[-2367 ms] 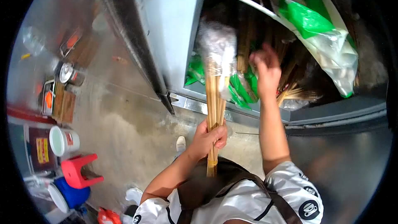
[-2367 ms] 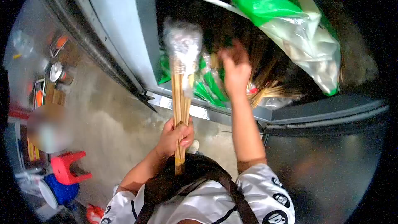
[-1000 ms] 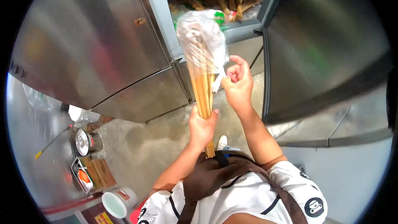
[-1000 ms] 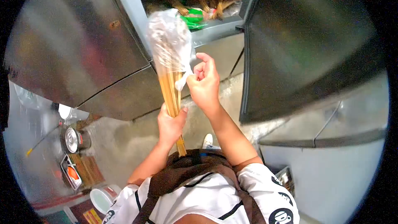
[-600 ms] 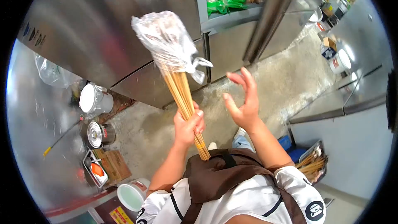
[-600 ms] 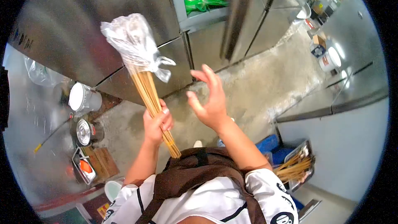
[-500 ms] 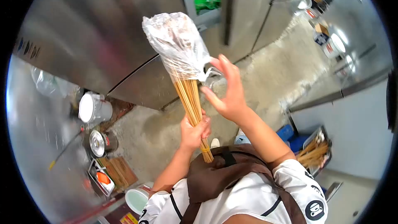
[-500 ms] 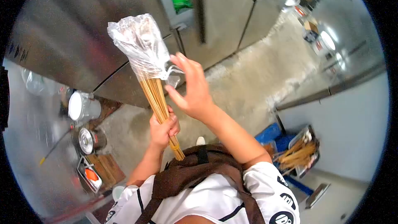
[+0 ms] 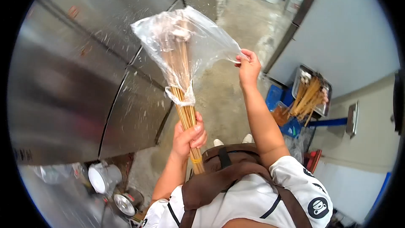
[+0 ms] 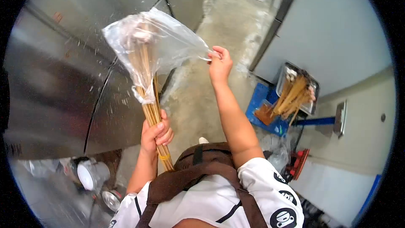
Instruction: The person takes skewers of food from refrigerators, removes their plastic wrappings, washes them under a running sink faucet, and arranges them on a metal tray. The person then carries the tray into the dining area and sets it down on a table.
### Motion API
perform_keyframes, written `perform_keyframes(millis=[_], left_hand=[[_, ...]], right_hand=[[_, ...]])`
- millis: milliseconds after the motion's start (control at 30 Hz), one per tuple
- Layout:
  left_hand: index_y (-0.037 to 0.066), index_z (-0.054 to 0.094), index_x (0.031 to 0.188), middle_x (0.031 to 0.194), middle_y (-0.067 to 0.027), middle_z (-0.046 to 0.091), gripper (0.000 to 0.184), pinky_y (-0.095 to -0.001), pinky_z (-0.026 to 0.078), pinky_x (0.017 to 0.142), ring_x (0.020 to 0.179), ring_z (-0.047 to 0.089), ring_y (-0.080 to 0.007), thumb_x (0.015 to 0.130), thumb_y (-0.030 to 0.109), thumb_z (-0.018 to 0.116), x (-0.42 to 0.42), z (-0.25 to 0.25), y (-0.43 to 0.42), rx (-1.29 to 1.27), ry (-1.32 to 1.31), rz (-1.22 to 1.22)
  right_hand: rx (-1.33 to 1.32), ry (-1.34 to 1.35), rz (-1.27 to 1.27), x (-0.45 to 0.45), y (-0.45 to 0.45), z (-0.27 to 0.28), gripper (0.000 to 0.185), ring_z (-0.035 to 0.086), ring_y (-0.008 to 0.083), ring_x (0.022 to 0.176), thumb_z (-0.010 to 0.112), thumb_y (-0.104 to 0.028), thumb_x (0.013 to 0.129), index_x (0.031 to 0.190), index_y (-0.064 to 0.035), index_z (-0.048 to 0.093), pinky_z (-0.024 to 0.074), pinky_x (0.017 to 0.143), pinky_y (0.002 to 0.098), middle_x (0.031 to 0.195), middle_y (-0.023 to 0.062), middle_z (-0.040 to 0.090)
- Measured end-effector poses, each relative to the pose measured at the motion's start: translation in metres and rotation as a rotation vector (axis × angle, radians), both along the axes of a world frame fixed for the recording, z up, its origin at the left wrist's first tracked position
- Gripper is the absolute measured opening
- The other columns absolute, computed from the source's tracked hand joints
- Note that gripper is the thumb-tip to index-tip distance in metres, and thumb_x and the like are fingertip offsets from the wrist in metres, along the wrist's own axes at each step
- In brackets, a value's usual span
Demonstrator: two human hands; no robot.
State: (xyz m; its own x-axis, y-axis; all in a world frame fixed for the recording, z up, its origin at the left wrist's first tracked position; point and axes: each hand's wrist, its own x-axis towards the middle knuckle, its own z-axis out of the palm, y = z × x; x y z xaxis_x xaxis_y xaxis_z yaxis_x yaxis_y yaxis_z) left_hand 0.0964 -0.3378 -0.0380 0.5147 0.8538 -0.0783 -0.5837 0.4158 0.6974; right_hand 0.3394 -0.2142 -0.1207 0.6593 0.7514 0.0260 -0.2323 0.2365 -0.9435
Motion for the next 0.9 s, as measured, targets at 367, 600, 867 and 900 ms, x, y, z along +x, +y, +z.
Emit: perform_keyframes(millis=[367,600,867,900], left_hand=[[0.004,0.049,0.094,0.067,-0.0151,0.058,0.027,-0.0358,0.046,0.053,0.059,0.060,-0.0288,0.073,0.012,0.065,0.071,-0.059,-0.001,0.947,1.219,-0.876],[0.007,0.050,0.088,0.073,-0.0145,0.059,0.029,-0.0418,0.046,0.057,0.068,0.059,-0.0343,0.065,0.009,0.066,0.106,-0.072,0.048,1.520,1.539,-0.547],[0.008,0.047,0.079,0.071,-0.0130,0.057,0.025,-0.0419,0.046,0.055,0.066,0.059,-0.0335,0.062,0.007,0.066,0.178,-0.069,0.081,1.759,1.462,-0.812],[0.008,0.046,0.080,0.071,-0.0134,0.057,0.026,-0.0435,0.046,0.055,0.065,0.058,-0.0354,0.063,0.007,0.065,0.182,-0.079,0.095,1.783,1.515,-0.780]], right_hand=[[-0.007,0.511,-0.173,0.229,-0.217,-0.050,0.031,0.061,0.0252,0.074,0.043,-0.021,0.093,0.114,0.0014,0.045,0.0517,0.070,0.0351,0.098,0.0205,0.061],[-0.190,0.808,0.071,0.226,-0.318,-0.069,0.029,0.052,0.0161,0.055,0.038,-0.023,0.095,0.107,-0.0024,0.054,0.0449,0.052,0.0250,0.090,0.0152,0.061],[-0.515,0.556,0.316,0.211,-0.309,-0.074,0.035,0.043,0.0065,0.047,0.061,-0.025,0.084,0.110,-0.0030,0.054,0.0330,0.042,0.0209,0.076,0.0051,0.059],[-0.597,0.145,0.239,0.215,-0.300,-0.039,0.035,0.046,0.0069,0.049,0.062,-0.018,0.081,0.111,-0.0026,0.053,0.0347,0.044,0.0203,0.081,0.0046,0.059]])
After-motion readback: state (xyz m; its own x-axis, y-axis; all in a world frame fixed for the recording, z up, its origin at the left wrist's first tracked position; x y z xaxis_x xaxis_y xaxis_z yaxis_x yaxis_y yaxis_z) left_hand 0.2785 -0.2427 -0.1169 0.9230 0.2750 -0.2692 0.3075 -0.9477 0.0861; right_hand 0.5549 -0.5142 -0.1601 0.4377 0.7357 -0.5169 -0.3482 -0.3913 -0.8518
